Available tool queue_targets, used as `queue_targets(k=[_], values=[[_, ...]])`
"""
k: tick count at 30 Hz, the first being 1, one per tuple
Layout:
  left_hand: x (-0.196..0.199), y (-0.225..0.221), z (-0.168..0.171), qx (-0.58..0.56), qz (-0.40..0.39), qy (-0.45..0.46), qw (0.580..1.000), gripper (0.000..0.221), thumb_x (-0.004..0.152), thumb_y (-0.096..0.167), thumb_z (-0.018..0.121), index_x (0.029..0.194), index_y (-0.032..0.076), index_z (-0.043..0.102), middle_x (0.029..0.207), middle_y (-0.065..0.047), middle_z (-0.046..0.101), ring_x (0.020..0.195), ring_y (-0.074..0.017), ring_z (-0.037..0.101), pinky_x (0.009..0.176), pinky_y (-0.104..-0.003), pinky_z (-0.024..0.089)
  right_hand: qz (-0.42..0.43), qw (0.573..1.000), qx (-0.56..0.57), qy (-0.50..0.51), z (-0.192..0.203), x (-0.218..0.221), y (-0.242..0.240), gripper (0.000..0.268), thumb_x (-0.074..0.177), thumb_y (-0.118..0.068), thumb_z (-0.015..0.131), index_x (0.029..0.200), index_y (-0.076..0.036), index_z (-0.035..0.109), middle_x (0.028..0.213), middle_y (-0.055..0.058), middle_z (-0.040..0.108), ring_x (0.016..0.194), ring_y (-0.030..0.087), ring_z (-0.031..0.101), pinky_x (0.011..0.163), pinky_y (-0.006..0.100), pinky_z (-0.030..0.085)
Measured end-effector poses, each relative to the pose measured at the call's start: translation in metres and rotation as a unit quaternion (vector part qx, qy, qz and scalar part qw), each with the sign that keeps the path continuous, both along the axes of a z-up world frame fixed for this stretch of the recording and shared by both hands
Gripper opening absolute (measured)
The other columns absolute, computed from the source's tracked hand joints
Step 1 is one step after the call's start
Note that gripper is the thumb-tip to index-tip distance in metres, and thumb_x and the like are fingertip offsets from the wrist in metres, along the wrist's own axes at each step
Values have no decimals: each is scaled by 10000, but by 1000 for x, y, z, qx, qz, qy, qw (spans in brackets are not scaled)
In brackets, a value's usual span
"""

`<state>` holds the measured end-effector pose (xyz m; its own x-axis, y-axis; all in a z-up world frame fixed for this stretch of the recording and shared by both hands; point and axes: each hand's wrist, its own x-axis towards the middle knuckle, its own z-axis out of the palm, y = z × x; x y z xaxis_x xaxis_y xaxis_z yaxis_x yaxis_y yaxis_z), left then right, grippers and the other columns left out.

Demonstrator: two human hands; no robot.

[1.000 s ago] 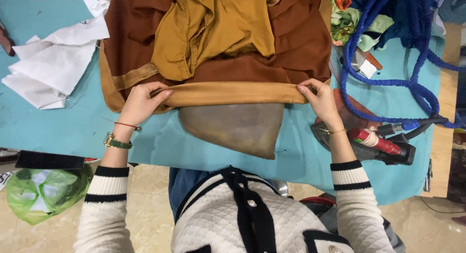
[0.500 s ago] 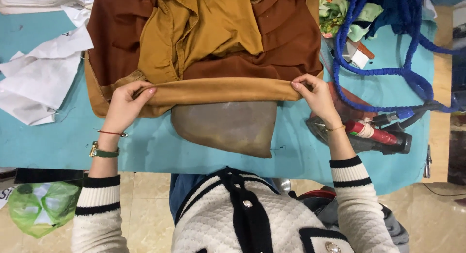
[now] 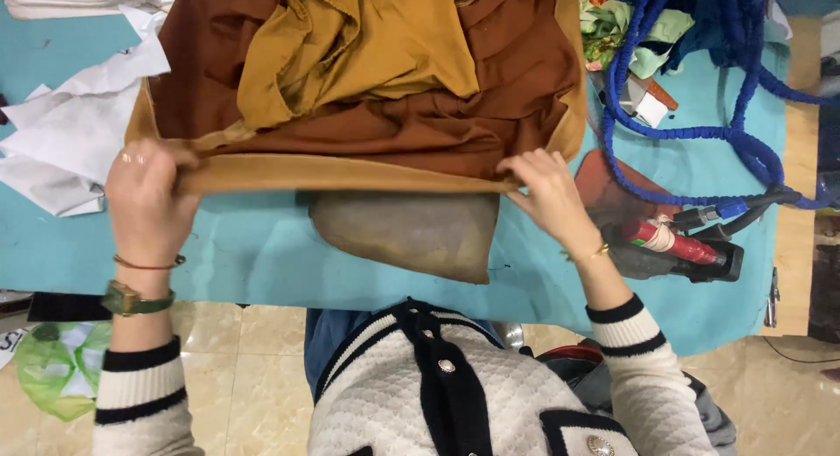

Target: Ironing a brown garment on an ironing board using a steam iron and a white pressing cloth.

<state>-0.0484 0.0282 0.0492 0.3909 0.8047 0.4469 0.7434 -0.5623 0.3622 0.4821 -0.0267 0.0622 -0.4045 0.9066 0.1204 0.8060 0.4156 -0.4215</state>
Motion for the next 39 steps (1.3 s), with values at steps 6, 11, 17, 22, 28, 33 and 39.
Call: queue_targets(k=[6,11,17,22,28,33,39], values=[[-10,-34,-89,135,31,86,987,230,768,-113,556,939,14,644,1103,-157,697,848,-328,553,758,-435,394,-76,967,145,-197,-84,35,-15,149,896,-21,668,957,-80,546,895,68,460,835,297,497,752,401,342],[5,-44,-105,171,64,83,980,170,941,-29,661,1063,89,660,1077,-67,683,830,-250,631,763,-363,511,-196,929,209,-236,-121,60,-15,379,744,-129,880,991,-116,593,1092,56,582,927,227,607,806,379,438],[21,-30,-61,135,78,-18,988,340,898,-167,594,1101,61,743,1127,-66,708,982,-288,682,810,-373,520,-268,938,200,92,-90,52,4,330,888,205,590,1107,-8,714,1074,253,701,1081,464,666,938,496,507],[12,-26,-41,226,99,-94,965,289,911,-253,699,1054,-9,757,1125,-141,711,974,-324,687,851,-394,571,-271,887,285,243,-19,22,-19,303,937,213,455,1135,78,640,1339,302,597,1294,470,548,1102,520,410],[-19,-58,-108,226,145,5,963,236,960,-146,677,1016,71,752,1133,-97,670,909,-286,654,756,-378,508,-279,922,246,108,-83,12,-72,394,849,208,659,1184,7,710,1484,238,538,1362,432,515,1127,510,427],[0,-89,-114,160,155,153,963,227,1014,12,624,990,206,739,1098,32,686,835,-167,613,775,-306,458,-313,941,111,69,-111,-3,-97,425,878,122,688,1287,10,673,1395,255,597,1272,437,577,1064,508,496],[28,-94,-87,134,198,167,957,432,727,142,726,1145,251,738,1246,49,676,1087,-201,574,963,-378,402,-339,928,139,-65,-116,5,-93,523,907,47,607,1389,-154,578,1381,118,515,1023,305,632,876,463,524]])
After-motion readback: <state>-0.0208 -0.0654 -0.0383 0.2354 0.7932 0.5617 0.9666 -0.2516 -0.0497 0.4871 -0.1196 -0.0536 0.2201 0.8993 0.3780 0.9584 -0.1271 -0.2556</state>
